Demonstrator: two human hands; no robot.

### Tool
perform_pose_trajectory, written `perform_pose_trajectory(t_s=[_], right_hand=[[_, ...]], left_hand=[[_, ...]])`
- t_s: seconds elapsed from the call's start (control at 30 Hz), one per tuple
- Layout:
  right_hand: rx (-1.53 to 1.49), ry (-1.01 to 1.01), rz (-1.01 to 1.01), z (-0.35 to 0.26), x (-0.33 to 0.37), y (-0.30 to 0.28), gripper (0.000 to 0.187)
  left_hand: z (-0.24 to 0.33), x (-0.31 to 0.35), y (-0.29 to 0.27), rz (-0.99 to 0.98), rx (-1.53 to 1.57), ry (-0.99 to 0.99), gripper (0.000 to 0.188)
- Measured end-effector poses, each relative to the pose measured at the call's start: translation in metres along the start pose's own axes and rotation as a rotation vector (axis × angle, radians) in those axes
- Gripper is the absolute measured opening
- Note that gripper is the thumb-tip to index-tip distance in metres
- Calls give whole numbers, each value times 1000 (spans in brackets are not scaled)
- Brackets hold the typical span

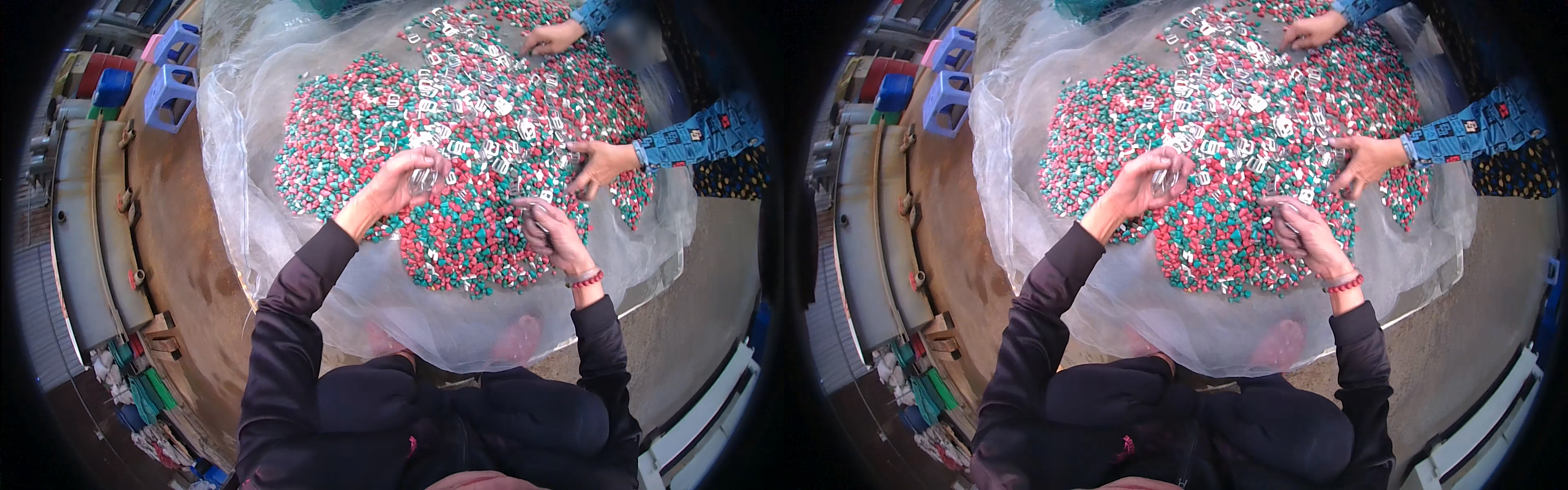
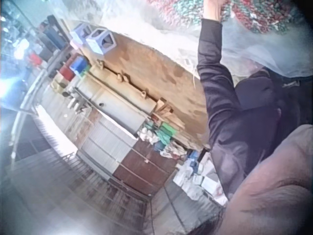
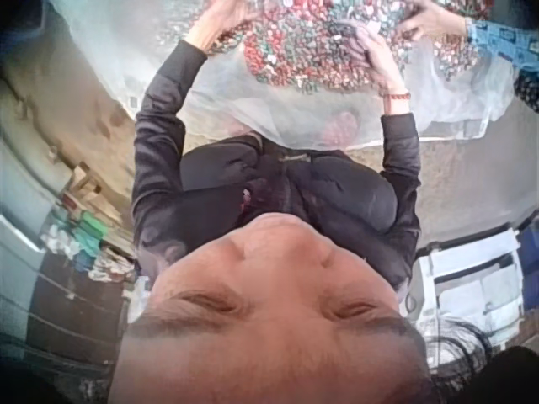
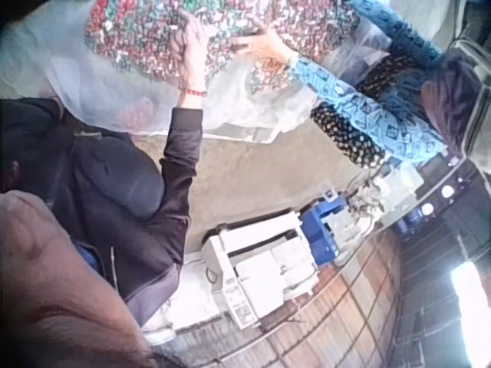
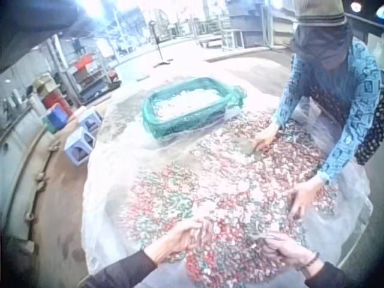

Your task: The person sits on the floor and sorts small red, green, and white plastic buckles by hand from a large pile on a white sheet. They pick up handfuls of buckles, separate them, and place the sorted items into a green basket nearby.

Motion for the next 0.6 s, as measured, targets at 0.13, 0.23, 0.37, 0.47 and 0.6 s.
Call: perform_pose_trajectory(t_s=[0.13, 0.23, 0.37, 0.47, 0.6], right_hand=[[-298, -62, -88, -15, 7, 2, 59], [-561, -147, -131, -23, 8, -6, 61], [-550, -88, 201, -24, 6, -52, 46], [-57, -103, 378, -30, -9, -95, 32], [1206, -487, 641, -40, -22, -122, 24]], left_hand=[[26, -30, -41, 282, -570, 62, 27], [40, -47, -50, 343, -1807, 595, 34], [11, -48, -61, 325, -2043, 575, 21], [5, -42, -37, 127, -1869, 535, 23], [12, -15, 5, -14, -1373, 409, 29]])
Point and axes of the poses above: each hand's wrist, its own x-axis away from the middle knuckle, its own y-axis out of the palm, z = x × y, the point moved 6 cm from there along -x, towards the middle knuckle, and after that the axes turned 7 degrees about z, right-handed, at the moved point
